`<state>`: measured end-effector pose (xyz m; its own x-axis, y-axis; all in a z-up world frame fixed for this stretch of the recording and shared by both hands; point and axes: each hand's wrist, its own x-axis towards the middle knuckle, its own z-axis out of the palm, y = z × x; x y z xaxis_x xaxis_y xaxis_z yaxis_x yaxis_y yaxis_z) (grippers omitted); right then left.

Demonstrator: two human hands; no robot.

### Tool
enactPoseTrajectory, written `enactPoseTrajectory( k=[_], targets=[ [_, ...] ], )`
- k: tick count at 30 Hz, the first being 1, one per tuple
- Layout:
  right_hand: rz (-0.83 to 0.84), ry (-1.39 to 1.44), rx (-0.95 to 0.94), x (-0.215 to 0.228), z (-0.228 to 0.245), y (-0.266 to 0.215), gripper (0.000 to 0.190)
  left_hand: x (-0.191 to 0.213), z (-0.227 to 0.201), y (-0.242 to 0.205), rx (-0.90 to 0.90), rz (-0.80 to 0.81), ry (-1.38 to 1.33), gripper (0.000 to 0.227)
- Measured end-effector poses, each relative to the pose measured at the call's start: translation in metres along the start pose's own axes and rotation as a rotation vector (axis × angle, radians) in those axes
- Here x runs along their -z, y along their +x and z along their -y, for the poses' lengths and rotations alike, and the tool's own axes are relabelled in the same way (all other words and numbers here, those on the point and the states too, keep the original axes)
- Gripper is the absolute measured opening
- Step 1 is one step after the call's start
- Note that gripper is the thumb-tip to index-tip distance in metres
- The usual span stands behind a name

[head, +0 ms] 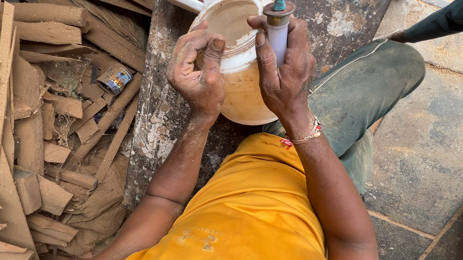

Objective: The person scrapes the inner rim and sides of a white plastic container using a blue putty knife. They hold the container with their left hand and use the tool to remove dried residue from the edges.

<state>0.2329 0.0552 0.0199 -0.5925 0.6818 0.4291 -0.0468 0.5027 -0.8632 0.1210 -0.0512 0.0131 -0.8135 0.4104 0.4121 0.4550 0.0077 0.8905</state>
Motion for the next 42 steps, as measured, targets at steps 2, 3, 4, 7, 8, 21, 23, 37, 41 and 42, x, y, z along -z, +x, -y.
enactPoseTrajectory(
  k=[2,3,4,7,8,21,23,37,41,42],
  targets=[
    [-0.014,-0.074,0.036,0.001,-0.003,-0.001,0.017,-0.002,0.004,0.01,-0.045,-0.017,0.044,0.015],
    [-0.024,-0.067,-0.01,0.002,-0.004,-0.002,0.015,-0.002,0.01,0.019,0.058,-0.148,-0.134,0.016],
    [-0.033,-0.061,-0.058,0.004,-0.004,-0.005,0.014,-0.003,0.018,0.031,0.163,-0.277,-0.313,0.018],
    [-0.078,-0.09,-0.065,0.017,-0.009,-0.011,0.018,-0.006,0.041,0.036,0.216,-0.227,-0.476,0.017],
    [-0.102,-0.109,-0.056,0.024,-0.011,-0.015,0.02,-0.009,0.048,0.031,0.194,-0.128,-0.463,0.017],
    [-0.089,-0.045,-0.385,0.036,-0.031,-0.071,0.02,-0.002,0.075,0.056,0.171,0.68,0.116,0.093],
    [-0.053,0.005,-0.46,0.035,-0.033,-0.081,0.021,-0.002,0.074,0.045,0.454,0.847,0.292,0.105],
    [0.018,0.474,-0.554,0.042,-0.045,-0.094,0.02,0.032,0.06,0.047,0.514,0.705,-0.089,0.09],
    [0.066,0.477,-0.539,0.038,-0.041,-0.09,0.022,0.029,0.063,0.054,0.787,1.139,-0.198,0.095],
    [0.065,0.48,-0.536,0.038,-0.039,-0.092,0.022,0.029,0.062,0.051,0.676,1.128,-0.084,0.094]
  ],
)
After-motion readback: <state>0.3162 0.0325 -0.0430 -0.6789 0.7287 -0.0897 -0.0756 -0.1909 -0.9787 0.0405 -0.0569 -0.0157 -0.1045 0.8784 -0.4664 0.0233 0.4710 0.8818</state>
